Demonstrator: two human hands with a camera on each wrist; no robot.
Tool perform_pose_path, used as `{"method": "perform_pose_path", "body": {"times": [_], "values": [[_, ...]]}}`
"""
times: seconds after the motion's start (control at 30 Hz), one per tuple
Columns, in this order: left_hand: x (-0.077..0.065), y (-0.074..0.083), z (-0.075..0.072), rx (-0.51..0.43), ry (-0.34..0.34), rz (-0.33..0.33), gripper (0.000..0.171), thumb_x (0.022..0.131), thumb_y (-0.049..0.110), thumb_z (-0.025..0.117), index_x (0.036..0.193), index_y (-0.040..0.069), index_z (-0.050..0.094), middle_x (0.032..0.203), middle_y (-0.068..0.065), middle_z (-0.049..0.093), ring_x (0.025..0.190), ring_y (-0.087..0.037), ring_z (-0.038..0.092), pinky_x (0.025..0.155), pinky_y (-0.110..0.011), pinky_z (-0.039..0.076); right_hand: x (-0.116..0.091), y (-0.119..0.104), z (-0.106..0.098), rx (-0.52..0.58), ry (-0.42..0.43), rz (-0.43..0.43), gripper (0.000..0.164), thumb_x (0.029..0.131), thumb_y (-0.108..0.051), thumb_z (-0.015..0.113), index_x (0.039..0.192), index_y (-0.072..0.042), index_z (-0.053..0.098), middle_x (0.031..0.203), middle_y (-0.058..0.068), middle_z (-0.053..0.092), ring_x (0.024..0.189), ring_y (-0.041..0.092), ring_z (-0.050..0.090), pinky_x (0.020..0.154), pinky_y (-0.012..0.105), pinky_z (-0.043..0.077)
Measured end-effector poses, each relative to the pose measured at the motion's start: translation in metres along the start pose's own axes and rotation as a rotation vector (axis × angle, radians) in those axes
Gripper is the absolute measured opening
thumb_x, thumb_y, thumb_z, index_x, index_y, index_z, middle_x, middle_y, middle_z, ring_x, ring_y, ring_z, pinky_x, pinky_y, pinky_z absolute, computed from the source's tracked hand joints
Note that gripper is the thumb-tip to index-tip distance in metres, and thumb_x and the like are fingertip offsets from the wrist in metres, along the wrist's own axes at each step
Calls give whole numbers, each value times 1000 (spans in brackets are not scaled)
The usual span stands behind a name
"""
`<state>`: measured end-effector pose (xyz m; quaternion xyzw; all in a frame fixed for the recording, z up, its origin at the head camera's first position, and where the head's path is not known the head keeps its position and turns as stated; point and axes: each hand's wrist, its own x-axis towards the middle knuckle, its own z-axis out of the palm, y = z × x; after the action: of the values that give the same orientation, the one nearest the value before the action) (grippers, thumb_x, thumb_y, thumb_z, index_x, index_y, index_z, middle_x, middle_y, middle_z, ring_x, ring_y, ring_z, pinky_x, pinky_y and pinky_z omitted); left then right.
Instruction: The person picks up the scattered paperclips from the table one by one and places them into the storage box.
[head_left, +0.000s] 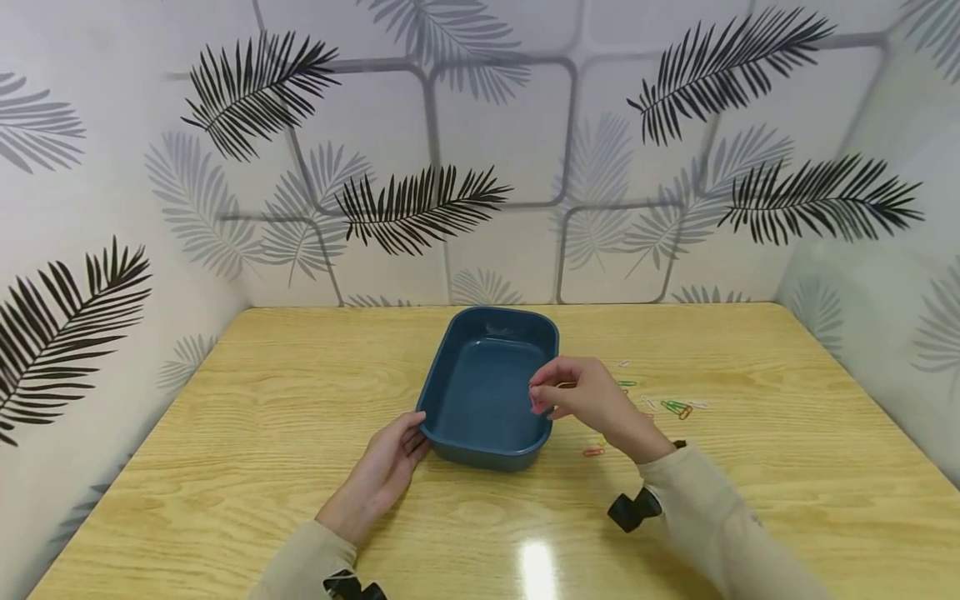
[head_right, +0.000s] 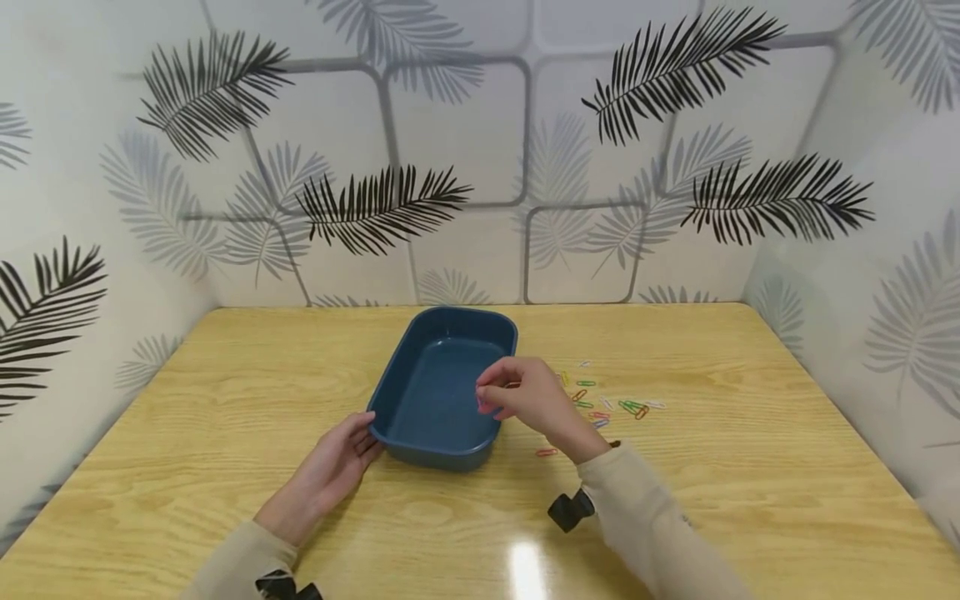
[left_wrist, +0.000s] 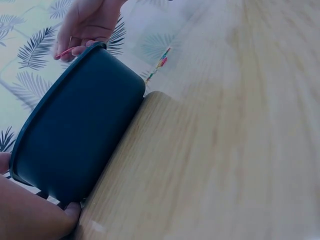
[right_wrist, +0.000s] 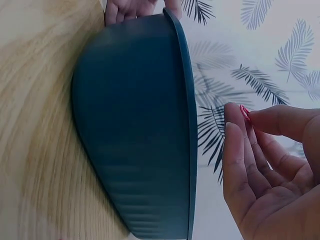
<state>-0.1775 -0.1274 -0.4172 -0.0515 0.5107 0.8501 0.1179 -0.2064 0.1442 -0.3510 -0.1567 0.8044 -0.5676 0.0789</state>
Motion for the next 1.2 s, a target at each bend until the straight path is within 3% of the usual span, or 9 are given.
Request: {"method": "perform_pose_path", "body": {"times": [0.17,0.4,0.73,0.93,1.2], "values": [[0,0,0,5,8,-2,49,100,7,42,141,-14,28,146,-27,31,136,-30,27,113,-39,22,-1,0,4,2,-22,4,15,92,-9,66,100,3,68,84,8,69,79,22,66,67,37,56],[0,0,0,7,11,-7,50,100,8,43,142,-14,28,146,-27,31,136,-30,28,113,-39,23,-2,0,4,2,-32,9,18,92,-11,66,101,4,68,82,7,69,77,25,63,54,31,45],[-2,0,1,17,2,-11,51,100,11,45,143,-12,28,147,-25,32,134,-28,30,112,-37,25,-1,3,2,-3,-26,7,21,93,-12,65,105,5,68,83,7,69,80,28,63,62,38,51],[-2,1,1,5,-14,-7,53,100,8,44,144,-13,25,150,-27,26,138,-30,24,113,-39,23,-1,4,3,-2,-12,4,24,92,-15,66,105,6,67,82,7,68,81,31,63,64,41,51],[-2,1,0,9,-11,-7,51,100,9,44,144,-12,27,149,-26,29,137,-29,26,112,-38,24,0,5,4,-4,8,5,23,93,-14,66,105,5,67,83,6,68,79,22,63,65,41,51]]}}
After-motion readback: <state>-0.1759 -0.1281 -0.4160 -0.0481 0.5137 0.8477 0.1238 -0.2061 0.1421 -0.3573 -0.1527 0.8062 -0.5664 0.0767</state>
